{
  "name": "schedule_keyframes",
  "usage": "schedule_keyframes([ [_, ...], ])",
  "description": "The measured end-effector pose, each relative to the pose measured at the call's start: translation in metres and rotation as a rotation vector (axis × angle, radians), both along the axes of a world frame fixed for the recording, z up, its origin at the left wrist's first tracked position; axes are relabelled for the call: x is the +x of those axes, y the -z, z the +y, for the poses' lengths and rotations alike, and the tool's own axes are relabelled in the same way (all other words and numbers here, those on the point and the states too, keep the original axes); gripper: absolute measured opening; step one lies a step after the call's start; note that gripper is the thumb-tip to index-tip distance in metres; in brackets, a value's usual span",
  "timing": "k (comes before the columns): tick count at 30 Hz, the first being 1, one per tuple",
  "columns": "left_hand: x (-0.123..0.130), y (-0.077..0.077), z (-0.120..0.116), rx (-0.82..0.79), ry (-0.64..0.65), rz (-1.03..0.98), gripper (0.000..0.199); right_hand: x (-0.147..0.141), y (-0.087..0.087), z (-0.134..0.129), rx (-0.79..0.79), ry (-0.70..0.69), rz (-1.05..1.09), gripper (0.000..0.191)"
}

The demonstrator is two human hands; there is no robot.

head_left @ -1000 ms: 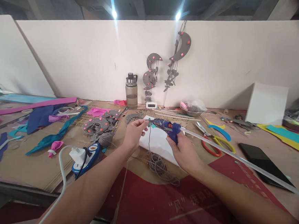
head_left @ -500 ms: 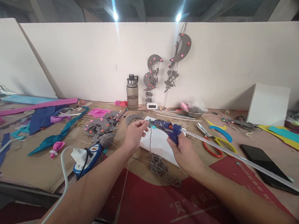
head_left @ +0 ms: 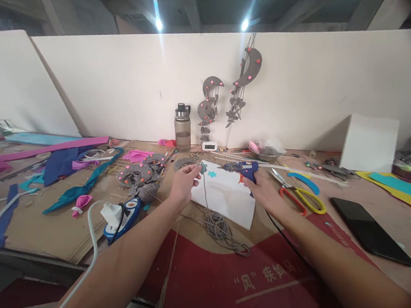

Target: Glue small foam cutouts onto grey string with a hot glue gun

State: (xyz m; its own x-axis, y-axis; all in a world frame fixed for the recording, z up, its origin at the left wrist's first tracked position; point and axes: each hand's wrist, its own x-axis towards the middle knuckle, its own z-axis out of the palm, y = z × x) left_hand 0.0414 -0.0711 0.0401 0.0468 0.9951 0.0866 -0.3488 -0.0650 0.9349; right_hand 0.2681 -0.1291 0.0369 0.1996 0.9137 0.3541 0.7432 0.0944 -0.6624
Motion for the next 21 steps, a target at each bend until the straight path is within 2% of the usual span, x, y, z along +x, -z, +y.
schedule_keyframes([
  [3, 0.001, -0.001, -0.002, 0.044, 0.004, 0.025, 0.03, 0.012, 0.006, 0.01, -0.144, 0.086, -0.216, 0.031],
  [8, 0.003, -0.004, -0.005, 0.091, 0.023, 0.03, 0.027, 0.019, 0.015, 0.014, -0.229, 0.125, -0.419, 0.035],
  [10, 0.003, -0.005, -0.005, 0.102, 0.019, 0.039, 0.027, 0.019, 0.015, 0.012, -0.208, 0.159, -0.455, 0.034],
  [12, 0.003, -0.005, -0.006, 0.113, 0.011, 0.046, 0.027, 0.015, 0.011, 0.007, -0.065, 0.197, -0.461, 0.029],
  [14, 0.003, -0.005, -0.006, 0.132, 0.004, 0.059, 0.026, 0.005, 0.004, 0.001, 0.127, 0.153, -0.368, 0.027],
  [16, 0.003, -0.004, -0.006, 0.159, -0.009, 0.097, 0.025, -0.012, -0.006, -0.006, 0.225, -0.007, -0.154, 0.025],
  [19, 0.003, -0.003, -0.008, 0.227, -0.044, 0.192, 0.024, -0.047, -0.021, -0.012, 0.164, -0.25, 0.265, 0.025],
  [21, 0.002, -0.004, -0.009, 0.287, -0.081, 0.25, 0.022, -0.071, -0.027, -0.012, 0.084, -0.353, 0.567, 0.037],
])
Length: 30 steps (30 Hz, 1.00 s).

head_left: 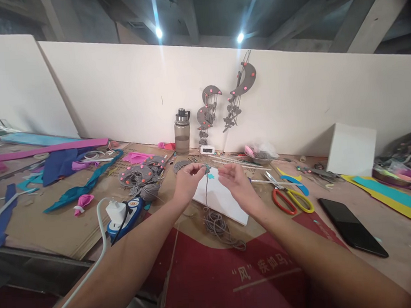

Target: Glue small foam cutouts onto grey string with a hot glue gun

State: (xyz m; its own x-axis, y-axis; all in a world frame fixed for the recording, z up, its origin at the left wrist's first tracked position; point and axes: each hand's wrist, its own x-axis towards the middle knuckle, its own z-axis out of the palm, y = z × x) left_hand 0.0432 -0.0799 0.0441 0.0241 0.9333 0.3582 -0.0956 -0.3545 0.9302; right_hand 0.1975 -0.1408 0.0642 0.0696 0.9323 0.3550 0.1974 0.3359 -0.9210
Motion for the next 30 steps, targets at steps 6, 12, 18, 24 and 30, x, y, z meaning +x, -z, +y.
schedule_keyframes([
  [6, -0.005, -0.005, -0.002, 0.112, -0.08, 0.089, 0.02, -0.036, -0.001, 0.012, -0.237, -0.141, 0.314, 0.045],
  [12, 0.0, -0.003, -0.001, -0.097, 0.056, -0.041, 0.022, -0.019, 0.007, 0.027, 0.132, 0.125, -0.151, 0.013],
  [18, 0.003, 0.0, -0.001, -0.123, 0.119, 0.008, 0.023, -0.009, 0.003, 0.021, 0.367, 0.227, -0.452, 0.01],
  [24, 0.003, -0.001, -0.005, -0.081, 0.141, 0.097, 0.026, -0.006, -0.002, 0.018, 0.452, 0.241, -0.678, 0.013],
  [30, 0.004, -0.001, -0.006, -0.072, 0.159, 0.099, 0.025, -0.004, 0.001, 0.021, 0.481, 0.275, -0.779, 0.016],
])
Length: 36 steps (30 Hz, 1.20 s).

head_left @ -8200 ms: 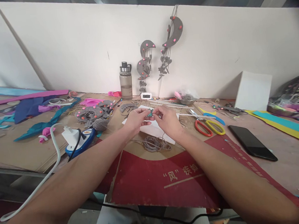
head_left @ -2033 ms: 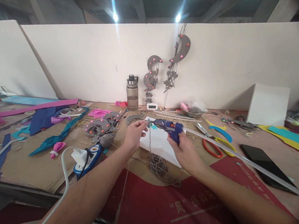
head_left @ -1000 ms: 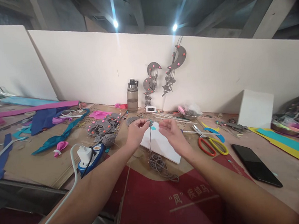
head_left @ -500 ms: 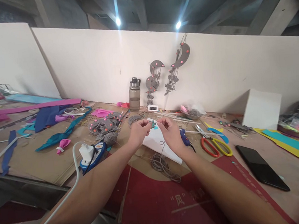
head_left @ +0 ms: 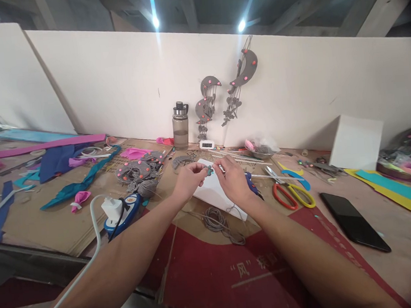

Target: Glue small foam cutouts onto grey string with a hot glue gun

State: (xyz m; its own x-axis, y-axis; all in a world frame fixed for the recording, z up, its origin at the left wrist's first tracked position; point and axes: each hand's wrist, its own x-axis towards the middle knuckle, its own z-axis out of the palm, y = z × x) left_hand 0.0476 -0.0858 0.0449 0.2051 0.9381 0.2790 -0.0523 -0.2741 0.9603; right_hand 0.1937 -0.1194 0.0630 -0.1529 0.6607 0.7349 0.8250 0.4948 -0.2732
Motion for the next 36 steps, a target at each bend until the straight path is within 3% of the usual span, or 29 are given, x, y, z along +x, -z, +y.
schedule_keyframes([
  [9, -0.001, -0.003, -0.004, 0.071, -0.06, 0.071, 0.019, -0.005, -0.003, -0.003, -0.062, 0.079, -0.051, 0.026],
  [21, 0.002, -0.01, -0.013, 0.007, -0.023, -0.003, 0.017, -0.007, -0.006, -0.004, -0.161, 0.229, -0.093, 0.033],
  [36, 0.003, -0.013, -0.018, 0.005, 0.032, 0.042, 0.019, -0.007, -0.006, -0.004, -0.156, 0.235, -0.094, 0.039],
])
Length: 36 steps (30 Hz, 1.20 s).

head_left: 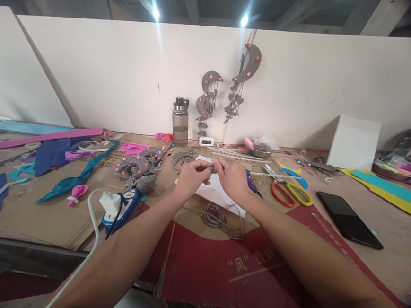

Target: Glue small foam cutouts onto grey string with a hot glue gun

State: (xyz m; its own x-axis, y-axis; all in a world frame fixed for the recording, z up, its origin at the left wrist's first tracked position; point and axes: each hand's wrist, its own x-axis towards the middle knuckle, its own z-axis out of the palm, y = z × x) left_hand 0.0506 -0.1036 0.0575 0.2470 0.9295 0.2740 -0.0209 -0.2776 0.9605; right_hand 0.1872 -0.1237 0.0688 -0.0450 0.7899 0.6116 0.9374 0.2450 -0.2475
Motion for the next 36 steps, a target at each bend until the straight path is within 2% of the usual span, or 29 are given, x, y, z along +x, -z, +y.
schedule_keyframes([
  [12, -0.002, 0.002, 0.001, 0.058, -0.002, 0.049, 0.016, 0.001, -0.001, 0.0, -0.006, -0.007, -0.147, 0.042],
  [18, 0.0, 0.009, 0.004, 0.064, -0.058, 0.115, 0.014, 0.0, 0.004, 0.0, -0.051, 0.006, -0.272, 0.038],
  [23, -0.001, 0.008, 0.007, -0.053, -0.082, 0.069, 0.013, 0.0, -0.001, -0.002, -0.109, -0.135, -0.098, 0.038],
  [29, -0.002, 0.009, 0.013, -0.131, -0.089, -0.101, 0.012, -0.001, -0.007, -0.003, -0.063, -0.242, 0.21, 0.014],
  [36, -0.002, 0.014, 0.017, -0.141, -0.054, -0.177, 0.017, 0.001, -0.001, 0.002, 0.025, -0.269, 0.249, 0.009],
])
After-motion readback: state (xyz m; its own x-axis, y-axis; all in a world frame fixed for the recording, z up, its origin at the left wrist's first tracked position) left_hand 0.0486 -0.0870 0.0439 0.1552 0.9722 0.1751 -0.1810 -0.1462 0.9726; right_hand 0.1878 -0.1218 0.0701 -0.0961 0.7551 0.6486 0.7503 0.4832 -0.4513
